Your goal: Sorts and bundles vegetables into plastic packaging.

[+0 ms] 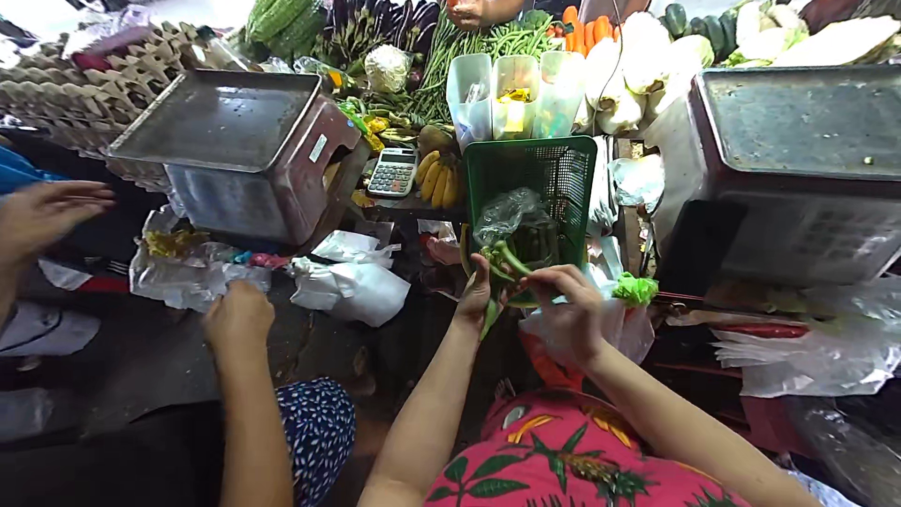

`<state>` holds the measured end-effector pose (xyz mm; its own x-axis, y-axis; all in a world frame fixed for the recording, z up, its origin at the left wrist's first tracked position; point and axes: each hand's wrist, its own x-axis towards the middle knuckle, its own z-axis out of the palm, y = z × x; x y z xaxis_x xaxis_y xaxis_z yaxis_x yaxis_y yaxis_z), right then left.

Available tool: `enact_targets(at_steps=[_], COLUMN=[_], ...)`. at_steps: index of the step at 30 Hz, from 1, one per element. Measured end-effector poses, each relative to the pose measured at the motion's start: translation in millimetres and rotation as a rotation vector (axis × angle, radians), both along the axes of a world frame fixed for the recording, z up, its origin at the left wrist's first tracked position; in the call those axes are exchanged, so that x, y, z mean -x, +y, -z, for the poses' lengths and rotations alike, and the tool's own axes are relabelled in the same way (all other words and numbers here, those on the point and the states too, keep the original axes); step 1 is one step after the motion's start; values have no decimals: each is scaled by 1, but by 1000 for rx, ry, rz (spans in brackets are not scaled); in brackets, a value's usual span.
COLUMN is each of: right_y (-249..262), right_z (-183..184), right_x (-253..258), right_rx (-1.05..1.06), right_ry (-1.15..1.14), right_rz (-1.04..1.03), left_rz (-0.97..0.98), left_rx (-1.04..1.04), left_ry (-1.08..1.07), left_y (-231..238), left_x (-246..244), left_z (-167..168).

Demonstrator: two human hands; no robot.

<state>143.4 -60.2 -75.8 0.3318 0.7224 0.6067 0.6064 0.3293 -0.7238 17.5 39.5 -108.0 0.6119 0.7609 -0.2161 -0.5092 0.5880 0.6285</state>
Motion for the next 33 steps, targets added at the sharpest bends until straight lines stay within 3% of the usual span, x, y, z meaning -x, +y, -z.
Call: enact_targets(at_steps=[4,8,12,15,23,26,30,31,33], right_y=[2,16,61,93,102,101,75,62,35], right_z=[35,26,9,-9,-22,-12,-30,-40,-57], right_x=[13,-8,-53,-66,-72,-78,-82,-80,-75], right_rx=[202,466,710,974,1129,1008,524,436,461], right_ry=[160,241,-108,-218,-284,-329,-237,-174,12], right_rz=[-188,-360,44,305,278,243,191,138,-85], left_rz=[-74,-55,-24,-12,-10,31,74,74,78], left_rx=[-7,-60,-142,-165,-187,-192,-142,-119,-125], left_ry=[147,188,324,384,370,265,187,177,161], left_y=[-8,-9,-10,-16,-27,-27,-30,-31,-34], left_x=[4,22,33,30,16,10,7,7,5], left_z=[9,20,14,9,9,8,5,3,-3])
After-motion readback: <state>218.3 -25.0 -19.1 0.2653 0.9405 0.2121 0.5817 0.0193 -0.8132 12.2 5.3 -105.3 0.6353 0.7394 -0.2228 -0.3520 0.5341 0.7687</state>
